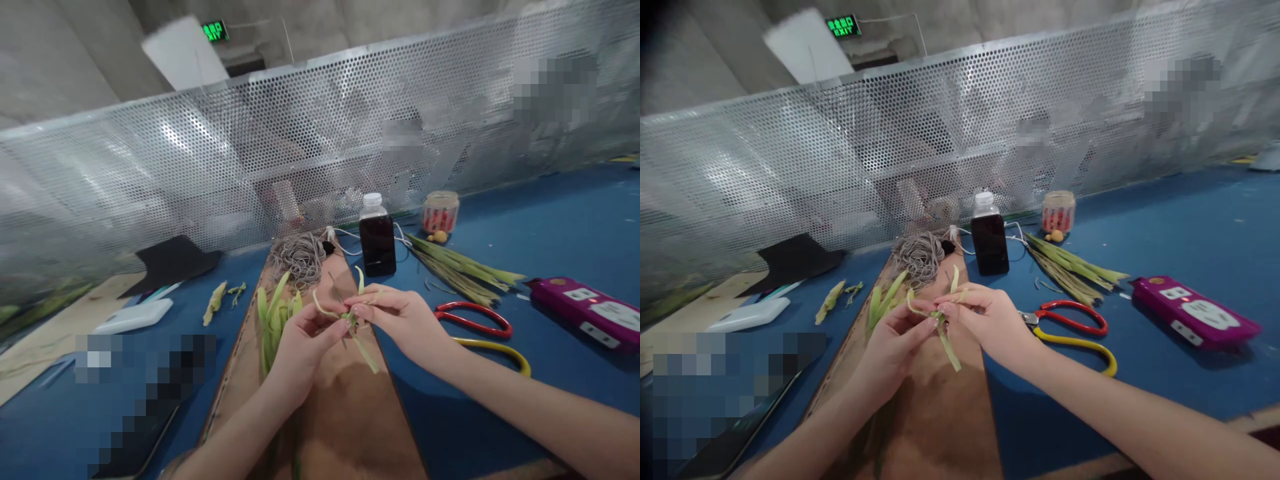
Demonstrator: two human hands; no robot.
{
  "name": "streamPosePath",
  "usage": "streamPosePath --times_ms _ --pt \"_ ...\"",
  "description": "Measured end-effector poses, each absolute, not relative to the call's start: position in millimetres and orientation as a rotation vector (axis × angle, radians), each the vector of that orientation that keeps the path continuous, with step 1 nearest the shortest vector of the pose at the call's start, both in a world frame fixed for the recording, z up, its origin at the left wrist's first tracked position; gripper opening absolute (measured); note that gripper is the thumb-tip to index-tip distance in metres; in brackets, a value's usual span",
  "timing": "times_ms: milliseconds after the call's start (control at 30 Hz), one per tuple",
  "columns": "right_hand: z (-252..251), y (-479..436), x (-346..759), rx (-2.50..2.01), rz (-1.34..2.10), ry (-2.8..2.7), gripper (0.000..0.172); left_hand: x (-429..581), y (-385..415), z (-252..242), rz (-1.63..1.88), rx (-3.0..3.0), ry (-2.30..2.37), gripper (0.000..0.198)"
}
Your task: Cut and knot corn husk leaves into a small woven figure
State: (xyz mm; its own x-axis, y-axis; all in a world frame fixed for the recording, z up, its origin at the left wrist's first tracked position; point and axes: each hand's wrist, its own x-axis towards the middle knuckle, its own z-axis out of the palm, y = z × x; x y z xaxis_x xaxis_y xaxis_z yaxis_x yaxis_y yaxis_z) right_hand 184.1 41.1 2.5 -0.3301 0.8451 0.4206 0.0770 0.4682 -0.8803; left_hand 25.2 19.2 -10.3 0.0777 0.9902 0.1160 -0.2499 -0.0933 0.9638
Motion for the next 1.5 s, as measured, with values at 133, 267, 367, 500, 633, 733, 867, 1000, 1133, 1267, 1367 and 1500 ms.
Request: streamPosePath --times_ms 133,267,367,500,633,733,867,1000,1133,1267,1367,1500 --pt "1.7 37.4 182.7 -0.817 0.871 -1.769 0.017 25.9 19.8 -10.1 1.338 1.147 0.936 0.011" --pt "2.1 34.9 180.5 -0.861 0.774 -1.765 0.017 27.0 21.5 -11.0 1.320 1.143 0.916 0.011" --pt "3.5 33.7 179.5 -0.898 0.727 -1.755 0.016 27.7 21.8 -13.2 1.315 1.123 0.885 0.011" --pt "5.5 32.4 179.0 -0.928 0.664 -1.742 0.015 29.1 20.5 -15.7 1.311 1.116 0.887 0.013" --pt "5.0 32.0 178.6 -0.971 0.656 -1.740 0.014 30.3 19.4 -14.7 1.309 1.156 0.922 0.015" --pt "3.9 32.5 177.1 -0.987 0.670 -1.714 0.013 30.8 18.8 -12.1 1.310 1.223 0.996 0.022" --pt "3.0 34.1 173.5 -1.073 0.793 -1.628 0.012 32.5 17.7 -10.1 1.314 1.364 1.137 0.023" --pt "0.7 34.4 170.5 -1.091 0.891 -1.573 0.013 34.6 17.2 -10.3 1.365 1.474 1.212 0.017" --pt "-0.8 32.9 170.1 -1.067 0.932 -1.517 0.013 34.1 16.5 -10.2 1.390 1.537 1.248 0.015" --pt "-0.5 32.8 170.3 -1.062 1.009 -1.439 0.013 32.2 16.5 -10.7 1.402 1.509 1.183 0.014" --pt "-1.8 34.4 169.5 -1.028 1.105 -1.365 0.014 31.2 18.1 -10.8 1.402 1.482 1.131 0.014" --pt "-5.4 35.6 167.8 -1.000 1.196 -1.271 0.016 30.8 19.6 -9.2 1.376 1.460 1.110 0.013"
